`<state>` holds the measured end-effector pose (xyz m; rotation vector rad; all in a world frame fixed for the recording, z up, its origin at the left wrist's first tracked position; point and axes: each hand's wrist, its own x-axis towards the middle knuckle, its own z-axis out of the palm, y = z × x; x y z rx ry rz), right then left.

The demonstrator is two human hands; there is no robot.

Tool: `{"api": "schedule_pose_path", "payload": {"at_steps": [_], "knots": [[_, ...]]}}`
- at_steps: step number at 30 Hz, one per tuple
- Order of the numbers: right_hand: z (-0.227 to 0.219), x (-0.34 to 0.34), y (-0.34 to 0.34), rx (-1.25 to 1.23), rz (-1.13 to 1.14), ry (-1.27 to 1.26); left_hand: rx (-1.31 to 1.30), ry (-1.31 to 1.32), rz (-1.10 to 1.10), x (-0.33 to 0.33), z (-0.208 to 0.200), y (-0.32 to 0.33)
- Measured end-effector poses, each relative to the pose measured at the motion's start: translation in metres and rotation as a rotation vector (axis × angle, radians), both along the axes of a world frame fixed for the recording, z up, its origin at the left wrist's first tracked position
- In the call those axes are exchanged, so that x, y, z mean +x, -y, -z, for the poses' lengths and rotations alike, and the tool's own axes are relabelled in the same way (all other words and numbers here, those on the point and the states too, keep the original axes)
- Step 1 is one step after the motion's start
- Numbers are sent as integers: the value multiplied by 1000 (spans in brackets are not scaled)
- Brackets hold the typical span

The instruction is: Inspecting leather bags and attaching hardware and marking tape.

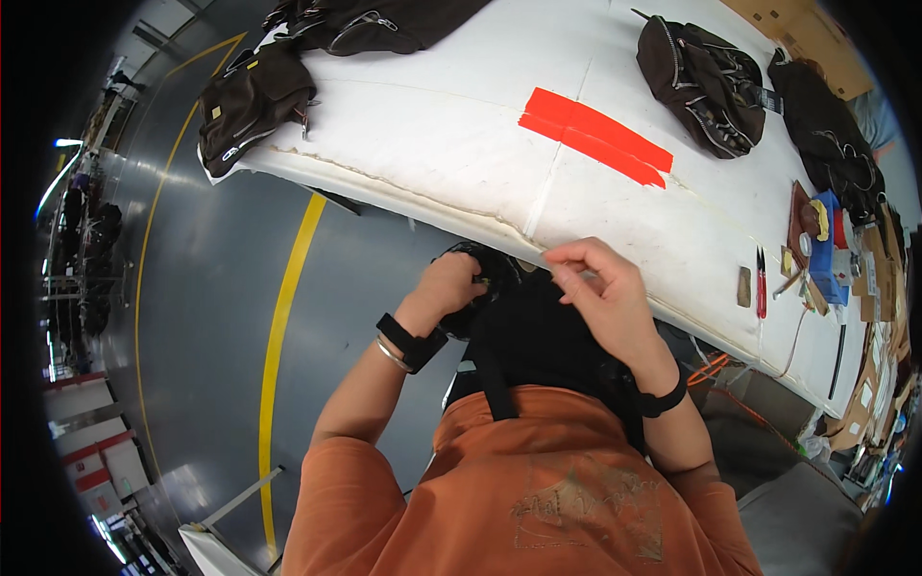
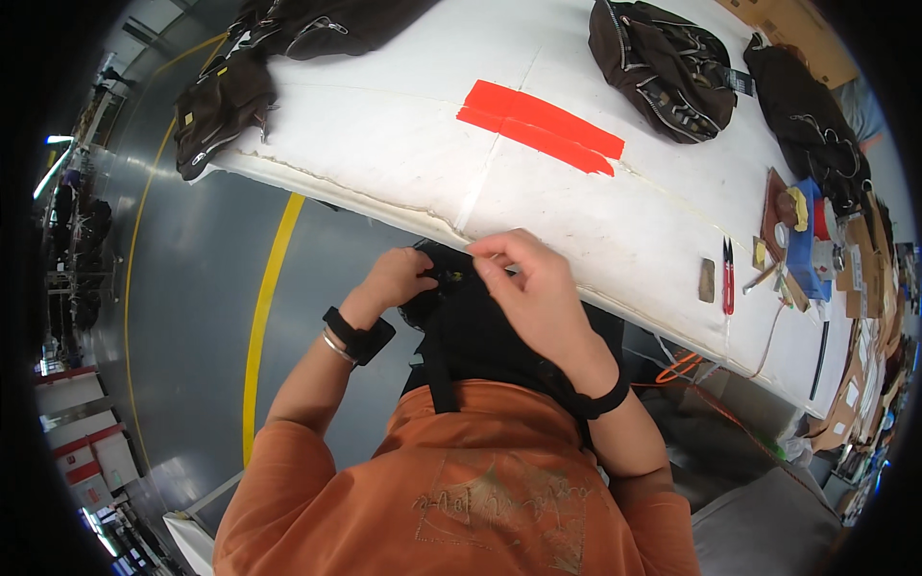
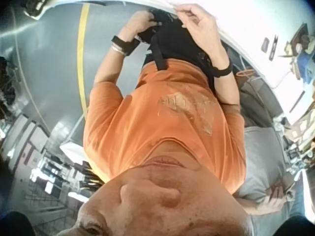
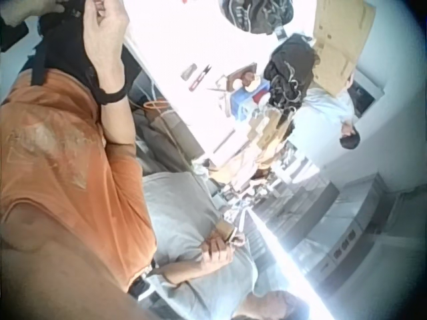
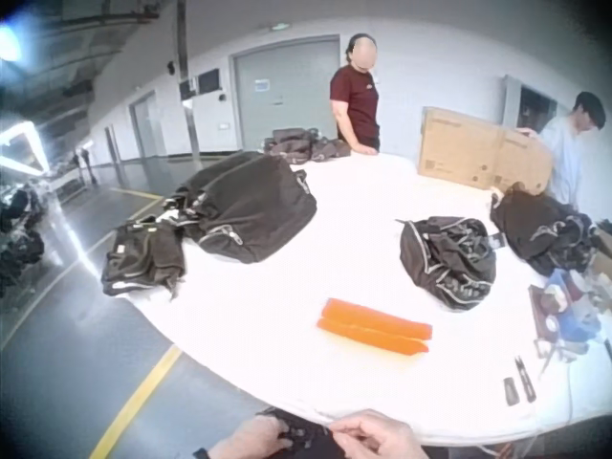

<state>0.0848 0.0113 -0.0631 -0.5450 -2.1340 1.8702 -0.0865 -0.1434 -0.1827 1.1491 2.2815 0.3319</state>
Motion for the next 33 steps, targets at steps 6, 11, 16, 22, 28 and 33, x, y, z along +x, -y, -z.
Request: {"api": "schedule_pose_path", "payload": {"at_steps": [6, 11, 16, 22, 28, 33], "knots": [[-12, -6, 33, 112, -206, -87, 211, 90, 226, 22, -44, -9], [-8, -1, 34, 397, -195, -166, 306, 116, 303, 34, -60, -10], [-6, 3, 29, 379, -153, -185, 406, 137, 308, 43, -79, -17], [-7, 7, 29, 522, -145, -286, 359, 175, 342, 49, -102, -21], [-6, 18, 27, 865, -90, -348, 359, 192, 436, 55, -103, -28], [-3, 16, 44, 996, -117, -380, 284, 188, 552, 49, -111, -8]]}}
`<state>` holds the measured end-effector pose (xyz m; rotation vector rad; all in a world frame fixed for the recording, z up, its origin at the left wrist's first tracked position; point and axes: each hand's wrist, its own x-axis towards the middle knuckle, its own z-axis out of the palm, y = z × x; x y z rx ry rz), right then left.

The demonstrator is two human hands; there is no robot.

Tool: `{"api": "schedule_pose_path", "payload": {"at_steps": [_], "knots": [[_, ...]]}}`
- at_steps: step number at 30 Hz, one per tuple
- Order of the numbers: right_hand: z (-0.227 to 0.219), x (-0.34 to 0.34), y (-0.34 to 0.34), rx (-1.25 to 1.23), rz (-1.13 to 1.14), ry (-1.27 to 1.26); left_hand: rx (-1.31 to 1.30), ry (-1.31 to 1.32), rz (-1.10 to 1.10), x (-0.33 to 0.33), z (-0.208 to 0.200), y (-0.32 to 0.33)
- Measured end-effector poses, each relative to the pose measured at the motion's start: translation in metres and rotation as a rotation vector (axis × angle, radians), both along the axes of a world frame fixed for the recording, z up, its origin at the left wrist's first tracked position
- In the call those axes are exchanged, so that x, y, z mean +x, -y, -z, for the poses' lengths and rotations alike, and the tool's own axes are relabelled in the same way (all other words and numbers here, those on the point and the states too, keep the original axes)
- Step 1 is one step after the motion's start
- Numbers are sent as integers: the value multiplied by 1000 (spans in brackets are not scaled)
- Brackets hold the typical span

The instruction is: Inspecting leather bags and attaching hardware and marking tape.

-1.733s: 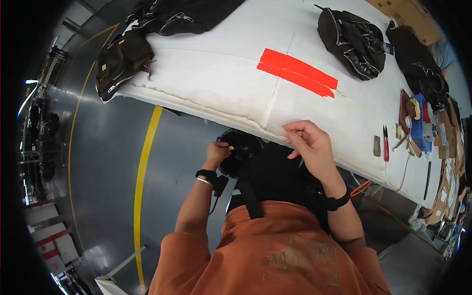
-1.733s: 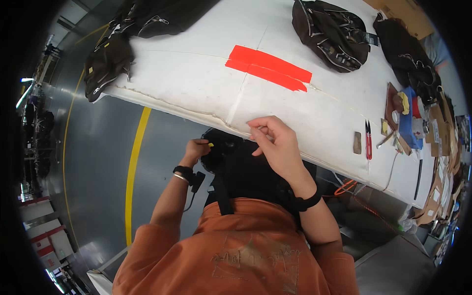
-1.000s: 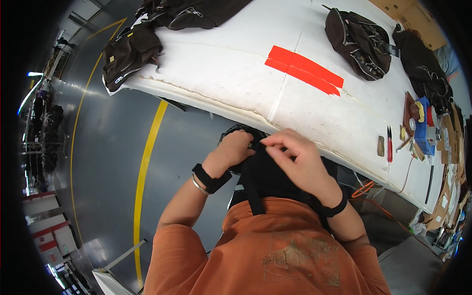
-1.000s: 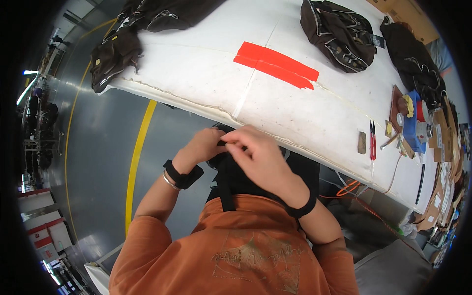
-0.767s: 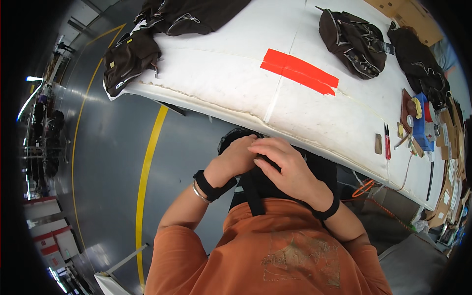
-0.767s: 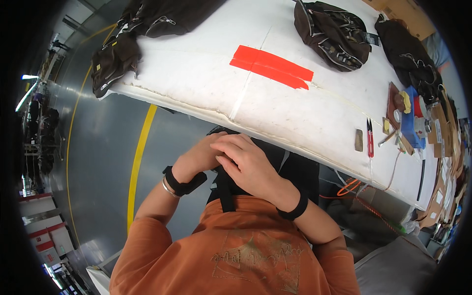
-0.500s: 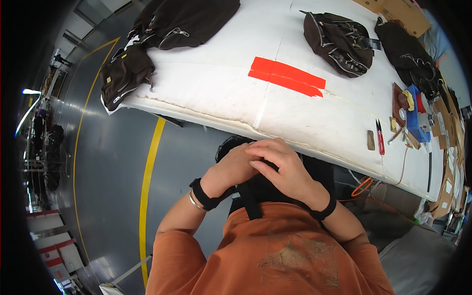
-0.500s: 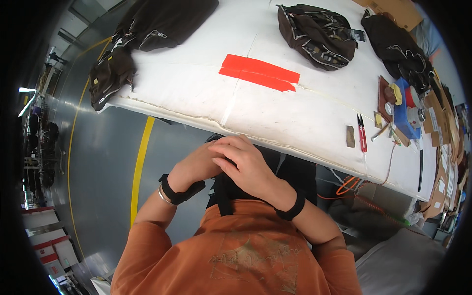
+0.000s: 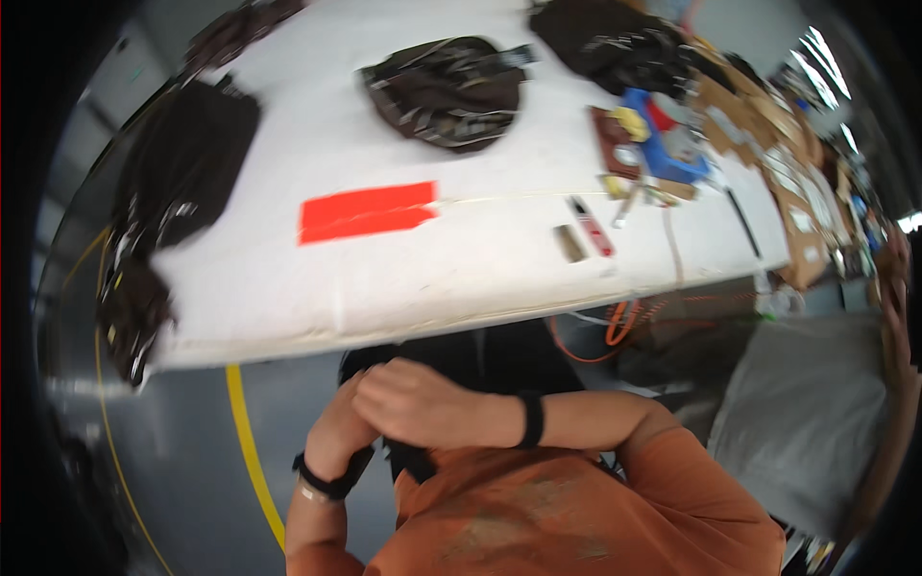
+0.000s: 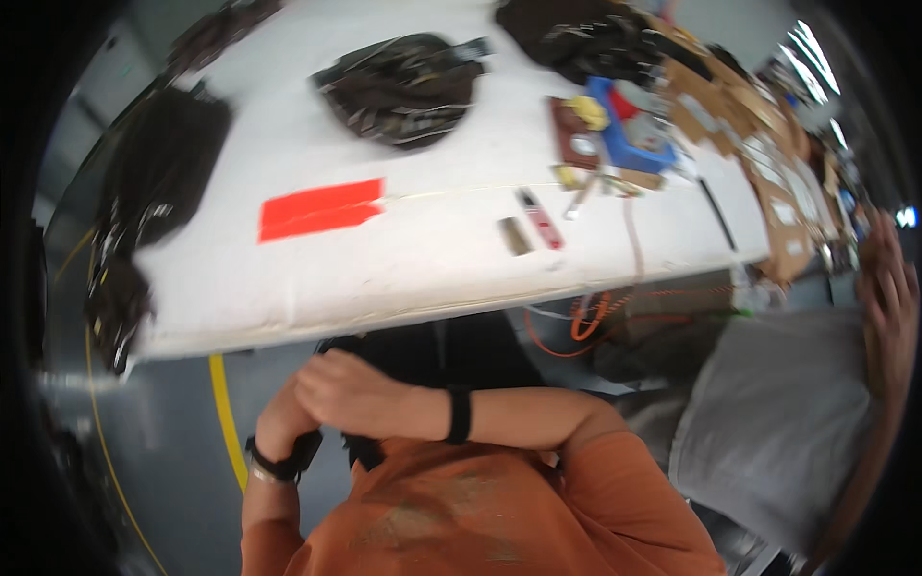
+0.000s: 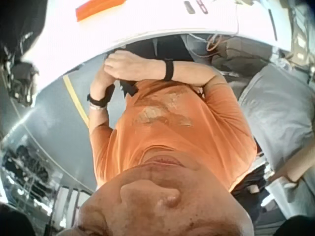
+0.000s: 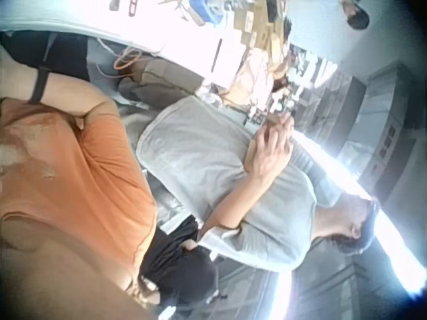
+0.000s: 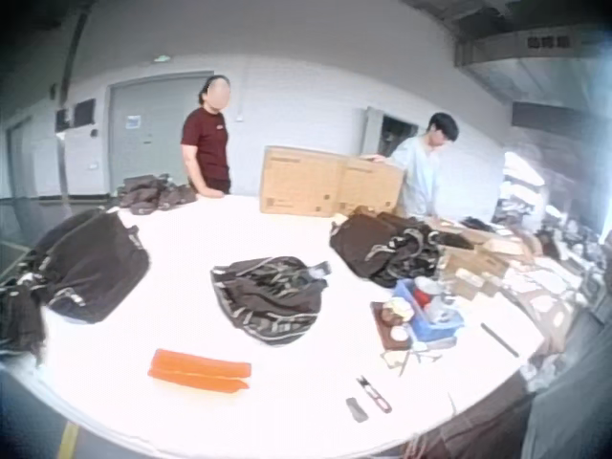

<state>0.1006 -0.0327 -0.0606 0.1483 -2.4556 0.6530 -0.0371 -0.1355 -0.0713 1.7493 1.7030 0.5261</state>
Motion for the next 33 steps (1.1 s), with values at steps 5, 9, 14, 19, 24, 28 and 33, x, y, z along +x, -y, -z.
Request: {"api": "schedule_pose_path", "payload": {"at_steps": [5, 9, 14, 19, 24, 28, 33], "knots": [[20, -3, 4, 34, 36, 53, -263, -55, -110, 1, 17, 1], [25, -1, -10, -367, 68, 58, -151, -45, -27, 12, 2, -22], [3, 7, -30, -748, 109, 157, -199, 18, -85, 19, -16, -39], [3, 4, -28, -709, 61, 146, -133, 8, -101, 15, -4, -27], [4, 7, -28, -1215, 69, 231, -8, 39, -209, 1, -18, -22], [13, 10, -35, -1381, 57, 287, 318, 258, -447, 6, -32, -22], [19, 3, -28, -1559, -74, 455, 359, 197, -516, 12, -34, -5]]}}
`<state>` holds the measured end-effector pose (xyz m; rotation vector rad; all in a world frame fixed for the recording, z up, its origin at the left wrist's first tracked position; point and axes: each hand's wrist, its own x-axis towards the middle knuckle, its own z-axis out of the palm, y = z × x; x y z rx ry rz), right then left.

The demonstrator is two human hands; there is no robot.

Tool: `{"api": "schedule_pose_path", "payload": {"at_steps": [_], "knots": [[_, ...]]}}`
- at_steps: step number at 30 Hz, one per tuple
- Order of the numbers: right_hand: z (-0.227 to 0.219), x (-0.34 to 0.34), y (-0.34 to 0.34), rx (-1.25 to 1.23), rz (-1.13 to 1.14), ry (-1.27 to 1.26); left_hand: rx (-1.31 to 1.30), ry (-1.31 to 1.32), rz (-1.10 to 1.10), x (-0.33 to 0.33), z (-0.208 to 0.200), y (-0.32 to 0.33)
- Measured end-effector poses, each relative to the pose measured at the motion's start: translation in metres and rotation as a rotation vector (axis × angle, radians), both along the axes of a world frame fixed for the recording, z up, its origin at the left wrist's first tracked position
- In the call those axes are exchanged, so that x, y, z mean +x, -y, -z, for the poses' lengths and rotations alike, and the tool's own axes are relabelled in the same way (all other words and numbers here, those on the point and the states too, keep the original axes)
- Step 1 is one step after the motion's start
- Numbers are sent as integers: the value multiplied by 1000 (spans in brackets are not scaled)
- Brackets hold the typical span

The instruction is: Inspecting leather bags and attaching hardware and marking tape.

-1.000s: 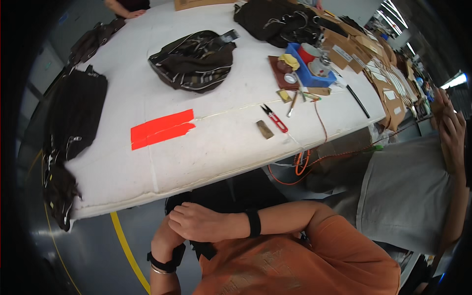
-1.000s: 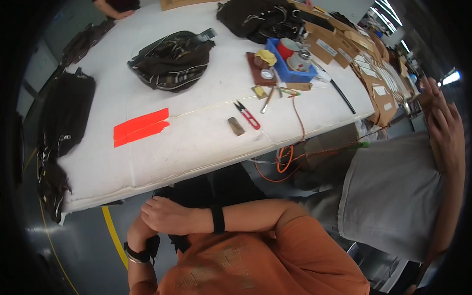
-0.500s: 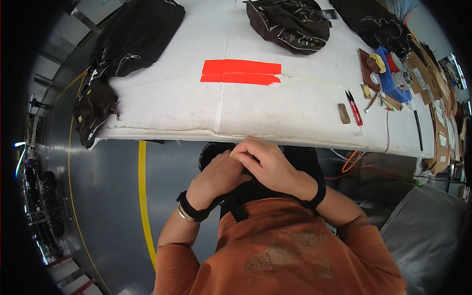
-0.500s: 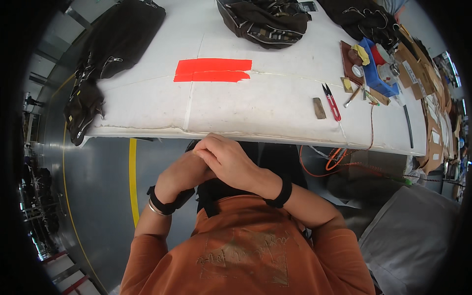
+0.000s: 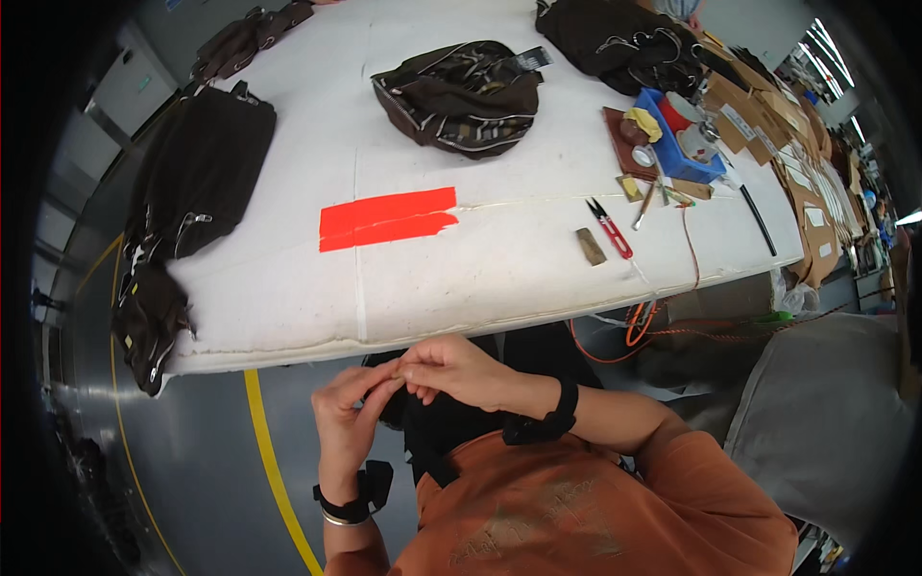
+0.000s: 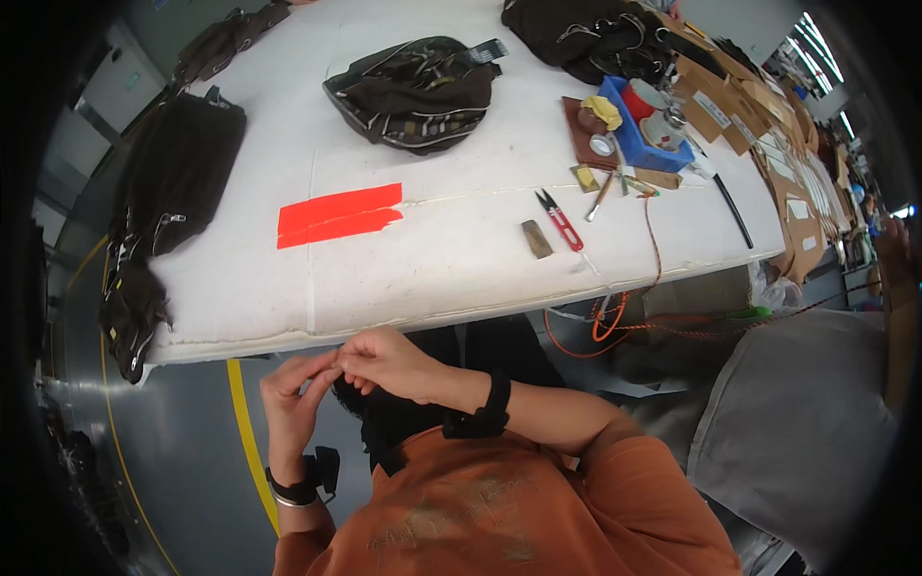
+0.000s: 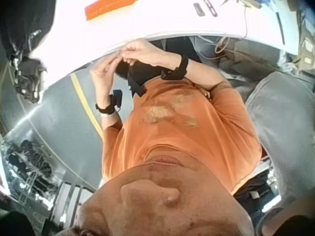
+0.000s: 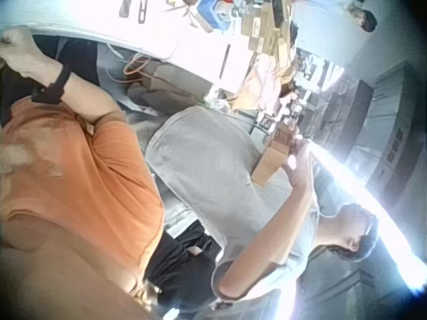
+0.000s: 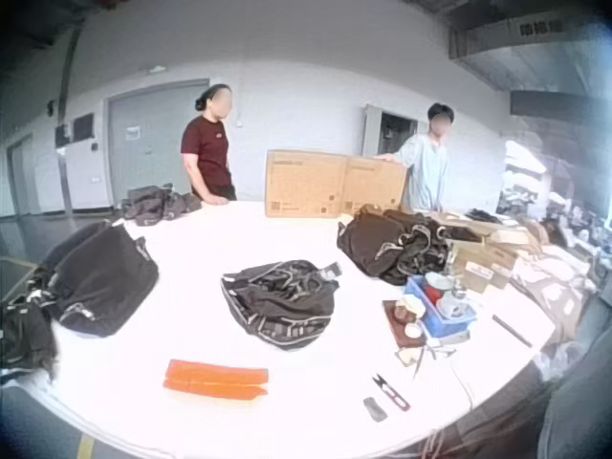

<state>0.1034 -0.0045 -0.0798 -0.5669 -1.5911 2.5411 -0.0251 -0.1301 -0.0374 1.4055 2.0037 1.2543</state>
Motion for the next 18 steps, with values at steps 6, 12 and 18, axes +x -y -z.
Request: {"api": "schedule_pose_path", "payload": {"at_steps": [6, 12, 18], "knots": [[-22, -5, -21, 159, -154, 37, -10, 28, -114, -8, 17, 11], [-69, -22, -123, 1241, 396, 21, -138, -122, -275, -28, 61, 34], [-49, -36, -219, 1825, 499, 393, -291, 35, -432, -39, 107, 44]]}}
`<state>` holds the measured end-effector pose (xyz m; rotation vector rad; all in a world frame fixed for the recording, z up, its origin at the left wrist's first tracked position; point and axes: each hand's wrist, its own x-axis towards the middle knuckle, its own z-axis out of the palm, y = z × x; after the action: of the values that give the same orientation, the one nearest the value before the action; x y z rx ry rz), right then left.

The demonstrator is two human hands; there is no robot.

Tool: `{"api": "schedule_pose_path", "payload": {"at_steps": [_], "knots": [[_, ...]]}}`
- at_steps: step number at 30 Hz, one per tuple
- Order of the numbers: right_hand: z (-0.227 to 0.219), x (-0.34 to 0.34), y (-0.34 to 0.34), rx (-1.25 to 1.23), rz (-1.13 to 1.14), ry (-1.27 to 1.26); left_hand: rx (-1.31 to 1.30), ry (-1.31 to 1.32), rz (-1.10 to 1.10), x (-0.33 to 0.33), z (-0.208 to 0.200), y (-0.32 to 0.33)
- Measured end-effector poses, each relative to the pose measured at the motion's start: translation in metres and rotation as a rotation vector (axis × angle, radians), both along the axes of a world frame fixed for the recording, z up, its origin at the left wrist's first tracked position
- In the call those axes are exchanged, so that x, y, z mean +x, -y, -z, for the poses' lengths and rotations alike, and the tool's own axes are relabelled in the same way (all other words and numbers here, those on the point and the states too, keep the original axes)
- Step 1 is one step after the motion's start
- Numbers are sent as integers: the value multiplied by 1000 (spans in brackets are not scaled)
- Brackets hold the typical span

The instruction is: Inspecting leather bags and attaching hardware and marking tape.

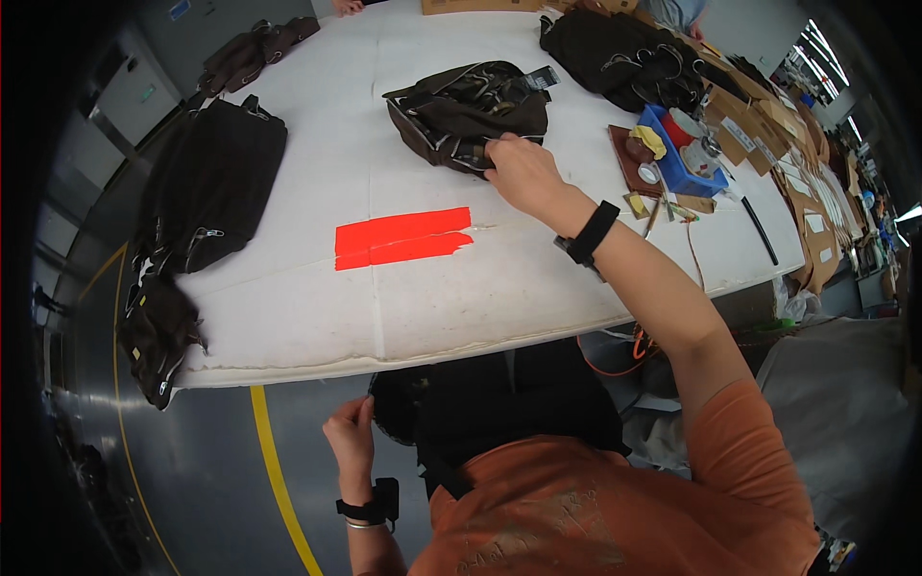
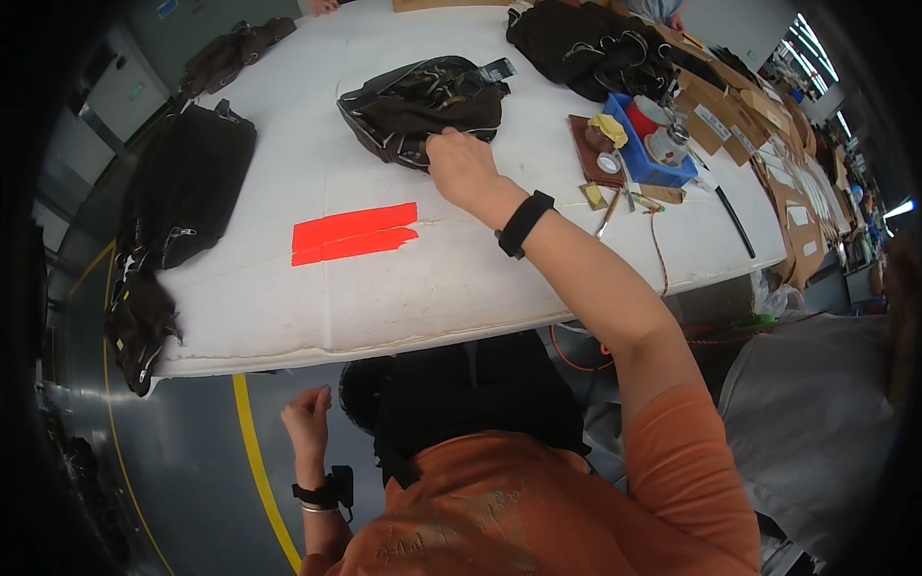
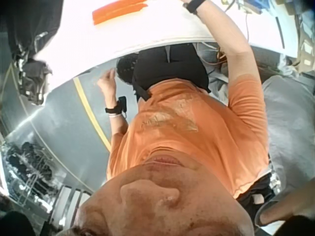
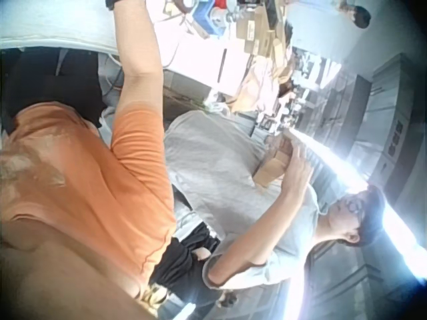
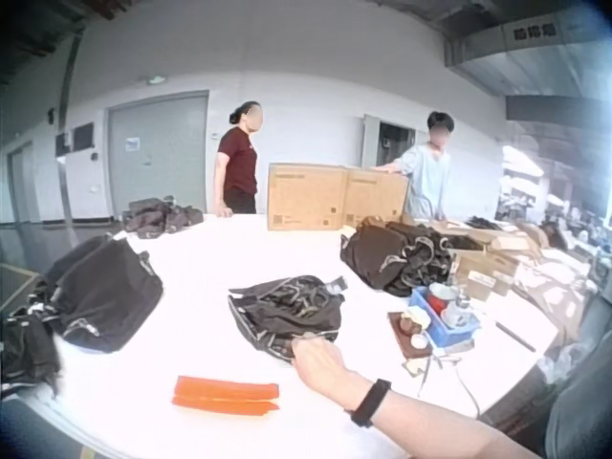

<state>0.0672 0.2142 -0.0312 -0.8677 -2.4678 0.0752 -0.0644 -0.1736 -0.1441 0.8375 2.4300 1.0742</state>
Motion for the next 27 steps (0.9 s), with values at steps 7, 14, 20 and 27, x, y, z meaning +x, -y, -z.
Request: {"api": "schedule_pose_path", "payload": {"at_steps": [7, 14, 20, 27], "knots": [[-16, 3, 87, -59, -330, 35, 138, -84, 44, 9, -27, -9], [-16, 24, 159, -532, -633, -112, 235, 6, 36, 18, -82, -34], [-37, 47, 79, -186, -182, -462, 360, -9, -11, 14, -91, -54], [-16, 92, 37, -510, 55, -245, 562, -83, 143, 32, -120, -95]]}}
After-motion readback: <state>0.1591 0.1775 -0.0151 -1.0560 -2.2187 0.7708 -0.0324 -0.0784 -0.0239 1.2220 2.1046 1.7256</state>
